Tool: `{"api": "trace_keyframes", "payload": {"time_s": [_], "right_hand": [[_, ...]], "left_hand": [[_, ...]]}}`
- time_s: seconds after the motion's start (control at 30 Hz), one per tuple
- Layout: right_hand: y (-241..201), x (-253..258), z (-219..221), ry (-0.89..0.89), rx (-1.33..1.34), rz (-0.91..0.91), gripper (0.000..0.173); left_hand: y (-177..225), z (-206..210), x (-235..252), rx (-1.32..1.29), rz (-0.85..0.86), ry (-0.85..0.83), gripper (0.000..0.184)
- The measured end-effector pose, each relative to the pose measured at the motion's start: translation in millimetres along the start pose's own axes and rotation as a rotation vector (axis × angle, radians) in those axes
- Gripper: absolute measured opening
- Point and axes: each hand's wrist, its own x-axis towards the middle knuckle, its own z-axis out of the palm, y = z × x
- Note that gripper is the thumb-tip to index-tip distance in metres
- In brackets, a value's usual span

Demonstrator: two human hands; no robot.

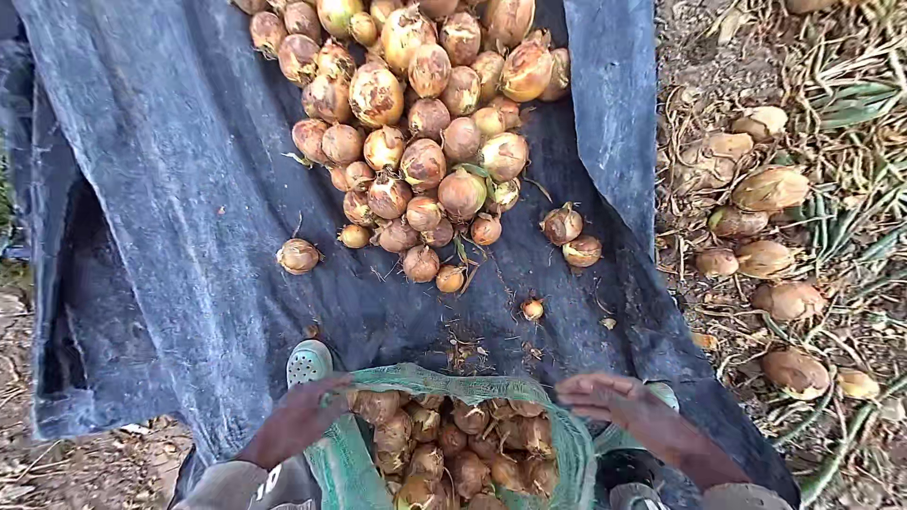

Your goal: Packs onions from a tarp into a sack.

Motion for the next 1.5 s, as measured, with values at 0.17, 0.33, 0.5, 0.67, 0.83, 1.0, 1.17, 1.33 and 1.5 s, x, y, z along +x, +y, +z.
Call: {"api": "trace_keyframes", "payload": {"time_s": [0.17, 0.33, 0.5, 0.67, 0.83, 1.0, 1.17, 1.33, 1.5], "right_hand": [[-0.8, 144.0, 6.9, 0.508, -0.804, -0.144, 0.055], [-30.8, 183.6, 32.2, 0.840, -0.650, -0.195, 0.021], [-121.8, 192.4, -21.4, 0.959, -1.024, -0.275, 0.063], [-167.4, 234.4, -49.1, 0.734, -1.194, -0.063, 0.096], [-130.9, 179.3, -16.4, 0.250, -0.494, 0.206, 0.073], [-30.1, 94.3, 87.0, -0.532, -0.250, 0.342, 0.059], [-10.6, 137.5, 68.5, 0.122, -0.621, -0.063, 0.043], [-5.4, 186.0, 143.4, -0.034, -1.041, 0.106, 0.064], [31.3, 144.8, 182.0, -0.015, -0.991, 0.028, 0.059]], "left_hand": [[67.9, -70.5, 125.7, -0.048, 0.097, 0.449, 0.071], [177.4, -3.0, 181.3, -0.120, 0.100, 0.443, 0.091], [209.8, 53.9, 189.3, 0.467, 0.197, 0.429, 0.077], [220.7, 18.7, 220.9, 0.453, 0.053, 0.268, 0.095], [178.2, 31.8, 166.6, -0.424, 0.195, -0.038, 0.079], [110.5, 34.2, 105.0, -0.034, 0.376, -0.684, 0.049], [9.3, -38.5, 123.1, -0.090, -0.034, 0.685, 0.056], [-73.2, -104.0, 213.7, -0.236, -0.357, 0.775, 0.100], [-27.8, -109.1, 203.0, -0.173, -0.237, 0.705, 0.097]]}}
